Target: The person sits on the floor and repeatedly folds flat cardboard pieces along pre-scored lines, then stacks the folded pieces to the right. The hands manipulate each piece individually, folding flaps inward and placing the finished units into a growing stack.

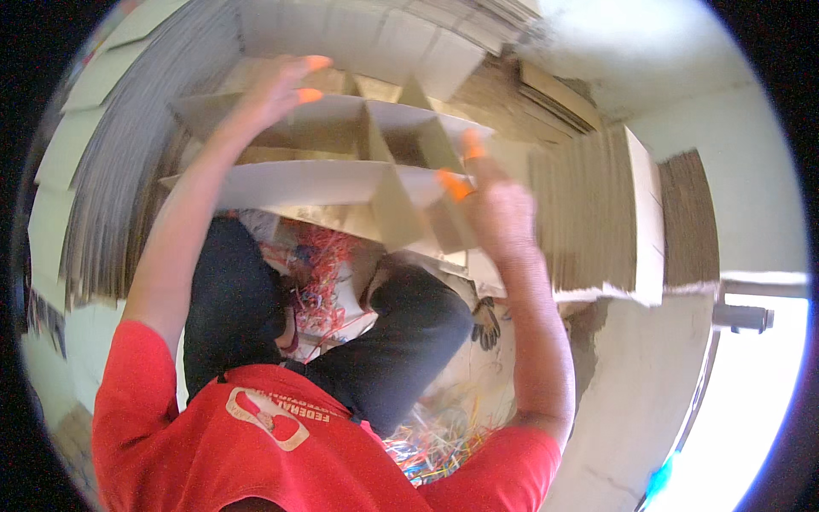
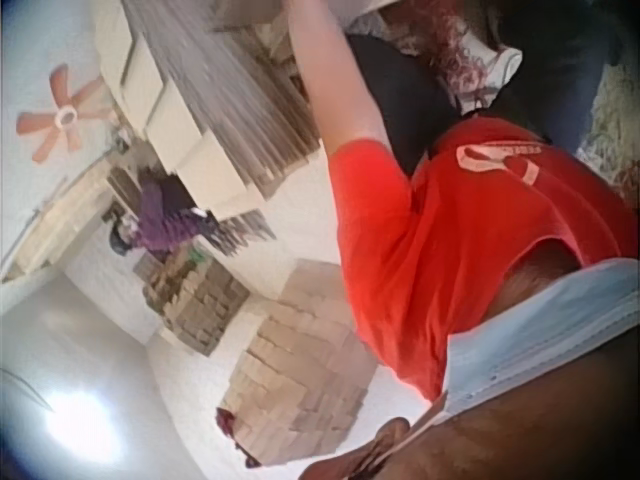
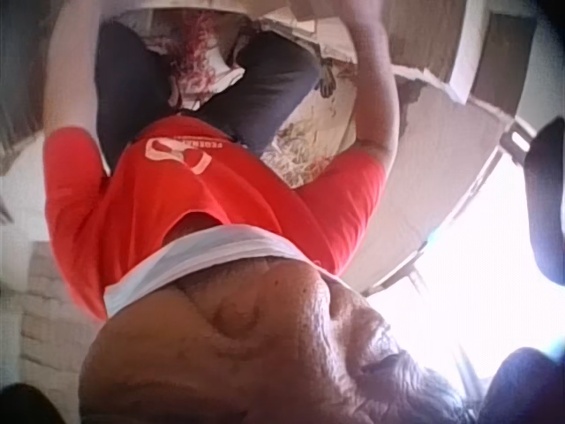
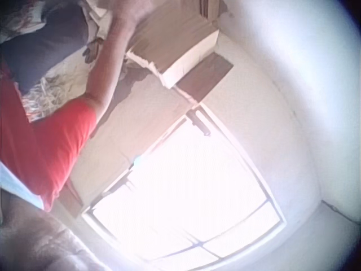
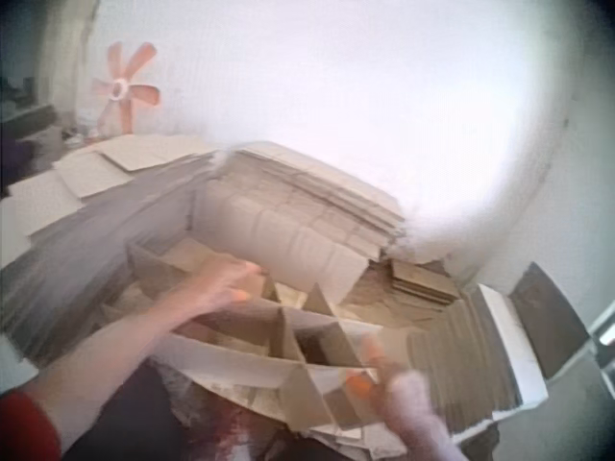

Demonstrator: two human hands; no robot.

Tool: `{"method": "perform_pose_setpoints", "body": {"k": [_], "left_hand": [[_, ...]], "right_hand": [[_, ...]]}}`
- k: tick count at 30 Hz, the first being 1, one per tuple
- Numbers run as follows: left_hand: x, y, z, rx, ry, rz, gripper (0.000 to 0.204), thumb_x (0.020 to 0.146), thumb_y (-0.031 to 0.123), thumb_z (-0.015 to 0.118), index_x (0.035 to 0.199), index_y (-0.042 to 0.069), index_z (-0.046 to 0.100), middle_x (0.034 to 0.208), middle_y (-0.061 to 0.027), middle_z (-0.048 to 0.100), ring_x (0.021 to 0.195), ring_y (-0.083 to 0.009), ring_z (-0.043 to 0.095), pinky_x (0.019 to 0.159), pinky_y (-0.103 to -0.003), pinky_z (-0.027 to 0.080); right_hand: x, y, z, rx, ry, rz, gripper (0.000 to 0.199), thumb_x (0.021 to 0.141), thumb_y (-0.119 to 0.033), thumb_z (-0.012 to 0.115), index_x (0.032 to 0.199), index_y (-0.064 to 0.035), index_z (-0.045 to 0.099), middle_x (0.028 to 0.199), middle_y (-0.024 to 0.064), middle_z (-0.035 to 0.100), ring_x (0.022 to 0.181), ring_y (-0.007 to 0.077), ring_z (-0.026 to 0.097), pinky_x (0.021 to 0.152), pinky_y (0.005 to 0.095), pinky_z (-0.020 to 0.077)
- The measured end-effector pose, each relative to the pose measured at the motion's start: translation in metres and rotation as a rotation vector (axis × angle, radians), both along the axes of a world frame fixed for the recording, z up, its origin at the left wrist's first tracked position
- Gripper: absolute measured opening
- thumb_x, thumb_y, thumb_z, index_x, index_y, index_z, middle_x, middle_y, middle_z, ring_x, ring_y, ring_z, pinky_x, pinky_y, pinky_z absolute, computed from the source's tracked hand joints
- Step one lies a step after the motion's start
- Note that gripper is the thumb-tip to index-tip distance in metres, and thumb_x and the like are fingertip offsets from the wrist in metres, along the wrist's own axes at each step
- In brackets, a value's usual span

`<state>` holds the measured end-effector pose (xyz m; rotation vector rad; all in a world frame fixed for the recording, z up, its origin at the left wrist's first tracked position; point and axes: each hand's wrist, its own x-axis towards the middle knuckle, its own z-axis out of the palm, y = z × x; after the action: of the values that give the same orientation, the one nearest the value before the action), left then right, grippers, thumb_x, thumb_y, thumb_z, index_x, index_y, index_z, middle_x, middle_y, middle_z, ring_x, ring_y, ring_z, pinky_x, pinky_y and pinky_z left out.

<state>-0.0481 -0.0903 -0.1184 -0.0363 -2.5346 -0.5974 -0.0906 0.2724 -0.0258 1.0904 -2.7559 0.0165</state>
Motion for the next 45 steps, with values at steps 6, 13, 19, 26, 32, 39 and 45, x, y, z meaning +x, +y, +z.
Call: {"method": "perform_pose_setpoints", "body": {"k": [6, 13, 19, 26, 32, 39, 45], "left_hand": [[0.105, 0.038, 0.052, 0.037, 0.166, 0.155, 0.041, 0.075, 0.012, 0.074, 0.116, 0.010, 0.065, 0.108, -0.0091, 0.066, 0.099, -0.0293, 0.060, 0.087, -0.037, 0.048], [0.149, 0.047, 0.022, 0.065, 0.044, 0.178, 0.042, 0.071, 0.008, 0.076, 0.112, 0.008, 0.066, 0.106, -0.0096, 0.066, 0.100, -0.0270, 0.060, 0.086, -0.036, 0.048], [0.161, 0.049, 0.021, 0.057, 0.020, 0.191, 0.042, 0.071, 0.007, 0.076, 0.112, 0.008, 0.067, 0.101, -0.0096, 0.067, 0.095, -0.0276, 0.060, 0.085, -0.036, 0.047], [0.170, 0.047, 0.029, -0.039, 0.031, 0.140, 0.039, 0.072, 0.008, 0.075, 0.110, 0.007, 0.067, 0.101, -0.0109, 0.066, 0.093, -0.0293, 0.061, 0.084, -0.038, 0.046], [0.169, 0.048, 0.017, 0.013, 0.062, 0.093, 0.041, 0.073, 0.009, 0.075, 0.113, 0.006, 0.065, 0.104, -0.0125, 0.066, 0.100, -0.0298, 0.060, 0.089, -0.038, 0.046], [0.162, 0.054, 0.004, -0.167, 0.068, 0.154, 0.040, 0.077, 0.015, 0.072, 0.116, 0.009, 0.064, 0.104, -0.0128, 0.066, 0.104, -0.0273, 0.058, 0.095, -0.040, 0.041], [0.146, 0.046, -0.017, 0.044, 0.016, 0.043, 0.022, 0.075, 0.009, 0.069, 0.097, 0.007, 0.068, 0.085, -0.0130, 0.064, 0.083, -0.0322, 0.059, 0.074, -0.043, 0.047]], "right_hand": [[-0.069, 0.169, 0.050, 0.293, 0.593, -0.744, 0.077, 0.077, -0.055, 0.069, 0.137, -0.0117, 0.046, 0.145, 0.0138, 0.041, 0.133, 0.0306, 0.040, 0.093, 0.0551, 0.0418], [-0.114, 0.293, 0.083, -0.006, -0.040, -0.681, 0.030, 0.082, -0.030, 0.069, 0.091, -0.0019, 0.074, 0.062, 0.0107, 0.063, 0.065, 0.0164, 0.063, 0.061, 0.0382, 0.0469], [-0.107, 0.273, 0.078, 0.272, 0.313, -0.487, 0.022, 0.086, -0.018, 0.062, 0.080, 0.0014, 0.070, 0.074, 0.0227, 0.067, 0.072, 0.0354, 0.068, 0.063, 0.0485, 0.0505], [-0.083, 0.248, 0.076, 0.013, 0.243, -0.645, 0.018, 0.083, -0.017, 0.068, 0.087, -0.0041, 0.057, 0.081, 0.0200, 0.065, 0.081, 0.0383, 0.064, 0.068, 0.0474, 0.0480], [-0.101, 0.294, 0.107, -0.085, 0.584, -0.757, 0.031, 0.089, -0.021, 0.062, 0.120, -0.0157, 0.060, 0.092, 0.0181, 0.069, 0.075, 0.0326, 0.066, 0.066, 0.0446, 0.0520], [0.008, 0.072, 0.134, -0.903, 0.002, -0.017, 0.056, 0.085, 0.006, 0.061, 0.138, -0.0066, 0.049, 0.123, 0.0082, 0.063, 0.087, 0.0122, 0.063, 0.069, 0.0265, 0.0558], [0.064, -0.044, 0.091, -0.881, -0.627, 0.200, 0.071, 0.076, 0.017, 0.063, 0.141, -0.0039, 0.043, 0.138, 0.0113, 0.052, 0.114, 0.0134, 0.055, 0.093, 0.0261, 0.0499]]}}
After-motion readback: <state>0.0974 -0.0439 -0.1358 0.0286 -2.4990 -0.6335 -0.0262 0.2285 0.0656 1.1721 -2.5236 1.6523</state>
